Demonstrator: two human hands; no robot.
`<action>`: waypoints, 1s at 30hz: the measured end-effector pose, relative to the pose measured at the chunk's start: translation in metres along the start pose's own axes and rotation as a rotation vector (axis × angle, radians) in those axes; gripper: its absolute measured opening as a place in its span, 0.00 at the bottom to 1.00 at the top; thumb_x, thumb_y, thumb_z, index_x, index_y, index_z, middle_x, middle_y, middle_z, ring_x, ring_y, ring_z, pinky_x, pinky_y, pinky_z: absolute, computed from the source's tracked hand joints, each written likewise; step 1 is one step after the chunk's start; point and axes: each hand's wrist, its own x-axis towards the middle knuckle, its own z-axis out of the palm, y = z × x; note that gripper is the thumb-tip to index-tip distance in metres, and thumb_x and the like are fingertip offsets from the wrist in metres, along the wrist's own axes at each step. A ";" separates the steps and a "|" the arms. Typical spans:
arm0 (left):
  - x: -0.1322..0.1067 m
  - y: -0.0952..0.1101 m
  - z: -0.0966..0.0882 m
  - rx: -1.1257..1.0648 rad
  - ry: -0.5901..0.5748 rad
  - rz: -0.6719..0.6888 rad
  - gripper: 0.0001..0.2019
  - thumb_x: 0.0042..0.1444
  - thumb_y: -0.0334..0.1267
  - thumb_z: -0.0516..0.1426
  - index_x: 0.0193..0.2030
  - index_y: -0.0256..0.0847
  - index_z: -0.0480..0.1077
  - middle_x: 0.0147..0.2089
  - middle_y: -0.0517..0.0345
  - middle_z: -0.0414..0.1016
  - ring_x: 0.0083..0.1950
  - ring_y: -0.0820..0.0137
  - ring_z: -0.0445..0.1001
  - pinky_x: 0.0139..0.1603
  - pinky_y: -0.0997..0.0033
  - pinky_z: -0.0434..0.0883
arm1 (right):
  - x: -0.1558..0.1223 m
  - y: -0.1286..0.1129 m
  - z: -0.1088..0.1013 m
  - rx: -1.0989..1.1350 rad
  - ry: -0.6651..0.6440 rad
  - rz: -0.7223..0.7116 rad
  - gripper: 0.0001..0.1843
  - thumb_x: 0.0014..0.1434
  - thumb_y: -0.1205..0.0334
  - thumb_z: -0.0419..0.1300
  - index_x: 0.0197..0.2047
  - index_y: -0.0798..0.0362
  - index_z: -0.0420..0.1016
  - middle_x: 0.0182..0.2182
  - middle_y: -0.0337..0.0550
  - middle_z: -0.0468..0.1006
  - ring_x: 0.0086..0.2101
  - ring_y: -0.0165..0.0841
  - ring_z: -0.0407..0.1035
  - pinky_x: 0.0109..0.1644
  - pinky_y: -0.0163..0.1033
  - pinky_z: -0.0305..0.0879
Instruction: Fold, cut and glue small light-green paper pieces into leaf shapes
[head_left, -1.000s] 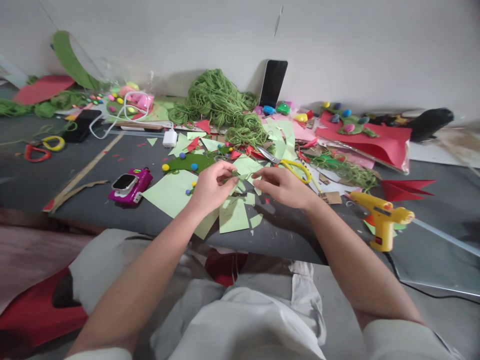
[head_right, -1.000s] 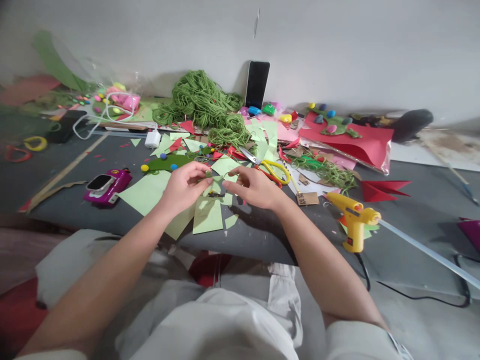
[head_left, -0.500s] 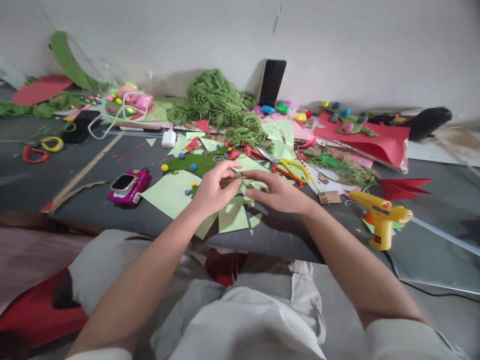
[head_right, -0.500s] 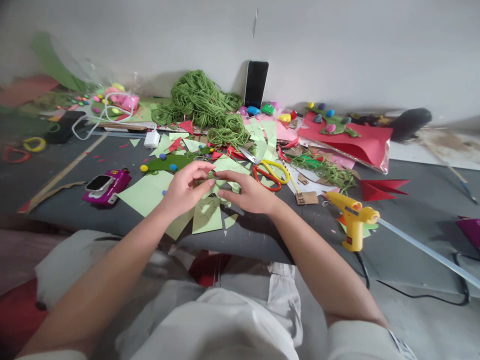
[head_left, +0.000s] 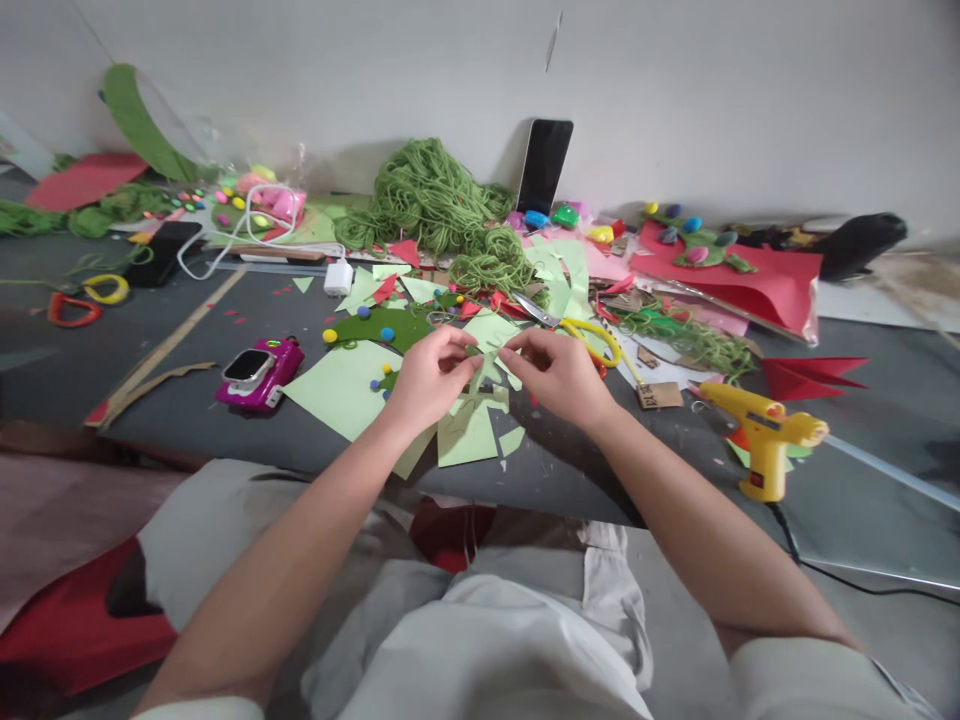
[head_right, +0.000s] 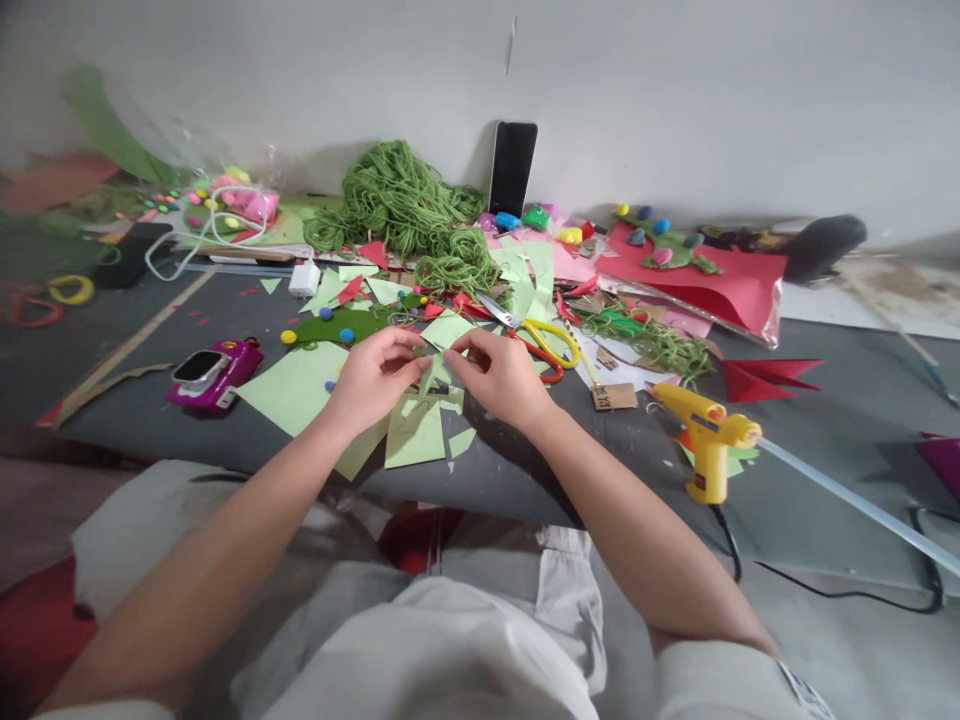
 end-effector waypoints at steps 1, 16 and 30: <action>-0.001 0.000 0.000 0.012 -0.009 0.012 0.10 0.61 0.42 0.63 0.46 0.42 0.71 0.36 0.56 0.80 0.36 0.68 0.79 0.38 0.70 0.74 | 0.000 0.000 0.001 -0.008 0.018 0.000 0.11 0.64 0.54 0.62 0.36 0.54 0.78 0.20 0.34 0.66 0.22 0.27 0.55 0.28 0.36 0.52; -0.005 0.007 0.006 0.371 -0.038 0.342 0.11 0.62 0.26 0.58 0.49 0.38 0.77 0.44 0.50 0.81 0.44 0.65 0.79 0.47 0.66 0.75 | -0.006 -0.007 0.009 -0.387 0.036 -0.155 0.08 0.62 0.62 0.61 0.38 0.53 0.81 0.25 0.41 0.77 0.25 0.31 0.66 0.32 0.36 0.55; -0.002 0.004 0.002 0.091 0.075 0.141 0.10 0.59 0.31 0.62 0.48 0.42 0.77 0.43 0.53 0.82 0.40 0.67 0.80 0.42 0.68 0.78 | -0.009 -0.009 0.007 -0.272 0.016 -0.208 0.08 0.64 0.62 0.60 0.41 0.53 0.81 0.30 0.42 0.81 0.28 0.31 0.70 0.34 0.35 0.59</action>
